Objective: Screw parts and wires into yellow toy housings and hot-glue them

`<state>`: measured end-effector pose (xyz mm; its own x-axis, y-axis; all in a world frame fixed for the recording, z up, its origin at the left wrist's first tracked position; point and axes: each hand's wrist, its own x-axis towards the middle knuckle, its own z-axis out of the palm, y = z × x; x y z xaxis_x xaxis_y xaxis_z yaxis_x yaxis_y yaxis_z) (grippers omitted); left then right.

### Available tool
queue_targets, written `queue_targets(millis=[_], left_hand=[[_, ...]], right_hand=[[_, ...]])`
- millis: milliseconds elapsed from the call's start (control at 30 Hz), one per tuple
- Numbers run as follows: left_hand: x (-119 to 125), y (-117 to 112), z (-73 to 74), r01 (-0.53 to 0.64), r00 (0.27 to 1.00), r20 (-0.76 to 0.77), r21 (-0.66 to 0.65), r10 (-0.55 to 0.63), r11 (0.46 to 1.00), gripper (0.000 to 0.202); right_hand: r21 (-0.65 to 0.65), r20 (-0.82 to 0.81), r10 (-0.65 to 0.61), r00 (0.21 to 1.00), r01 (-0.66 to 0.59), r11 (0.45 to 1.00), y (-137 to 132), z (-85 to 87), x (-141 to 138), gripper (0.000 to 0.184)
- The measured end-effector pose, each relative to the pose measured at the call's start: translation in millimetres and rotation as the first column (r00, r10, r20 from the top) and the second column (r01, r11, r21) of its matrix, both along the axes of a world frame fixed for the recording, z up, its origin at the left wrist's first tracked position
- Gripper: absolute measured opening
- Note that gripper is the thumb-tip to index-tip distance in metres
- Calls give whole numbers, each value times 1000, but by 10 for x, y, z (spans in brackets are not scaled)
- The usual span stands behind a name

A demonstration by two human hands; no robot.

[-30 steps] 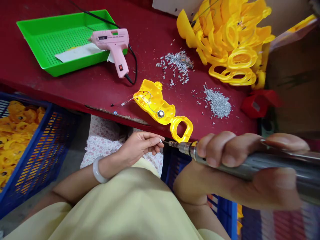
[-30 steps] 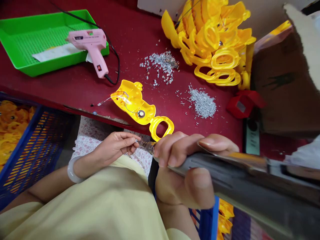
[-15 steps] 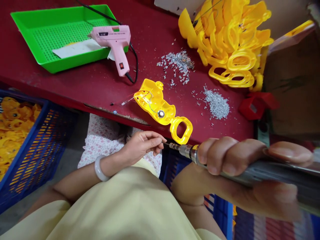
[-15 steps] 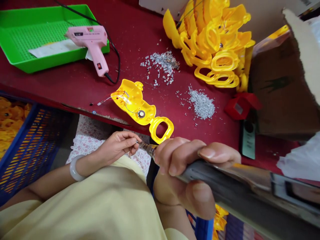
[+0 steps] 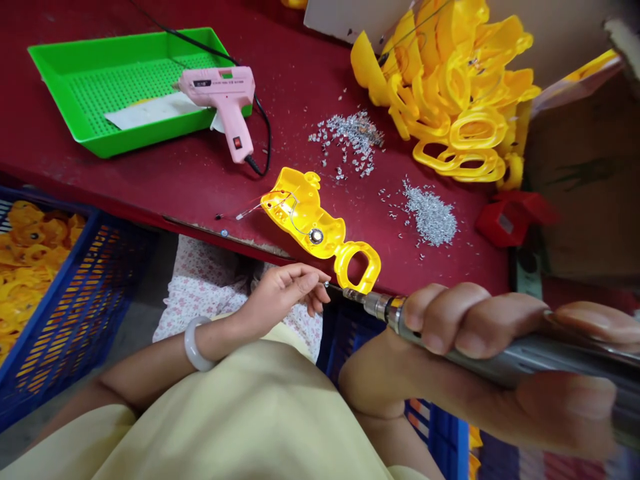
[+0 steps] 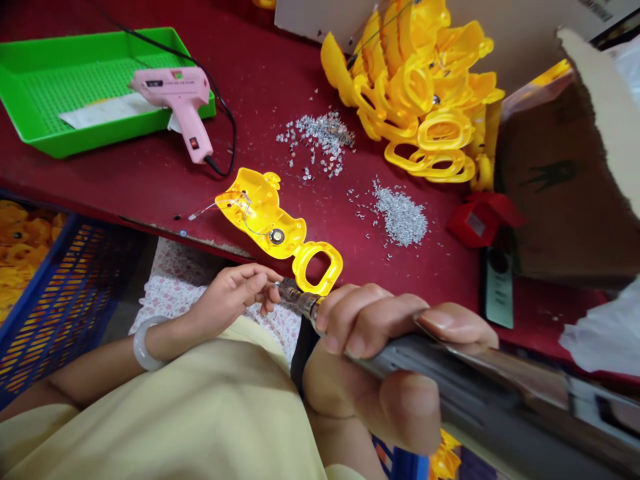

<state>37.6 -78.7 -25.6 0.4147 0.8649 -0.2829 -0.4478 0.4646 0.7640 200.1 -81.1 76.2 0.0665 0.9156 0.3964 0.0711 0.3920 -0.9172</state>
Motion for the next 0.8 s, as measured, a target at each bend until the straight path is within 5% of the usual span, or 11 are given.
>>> queue_targets(millis=[100, 133, 200, 233, 300, 467, 800], left_hand=[[-113, 41, 75, 12, 930, -346, 362, 122, 932, 25], [-171, 90, 125, 55, 857, -455, 551, 244, 833, 23], [-297, 257, 258, 261, 675, -532, 820, 511, 509, 24], [-356, 370, 331, 409, 592, -553, 833, 586, 373, 32], [-442, 624, 457, 642, 471, -619, 729, 628, 237, 50], [-451, 1071, 491, 847, 309, -760, 494, 572, 198, 68], [-334, 1009, 363, 780, 372, -754, 570, 540, 258, 59]], right_hand=[[150, -175, -62, 983, 89, 985, 57, -57, -37, 19], [196, -223, -75, 972, 120, 973, 92, -72, -59, 20], [228, -260, -77, 962, 139, 964, 192, -98, -90, 21], [248, -265, -68, 962, 136, 959, 255, -112, -97, 22], [313, -259, -35, 965, 119, 942, 404, -148, -103, 20], [380, -318, -104, 942, 228, 897, 762, -260, -223, 15], [240, -393, -230, 890, 341, 909, 976, -387, -426, 15]])
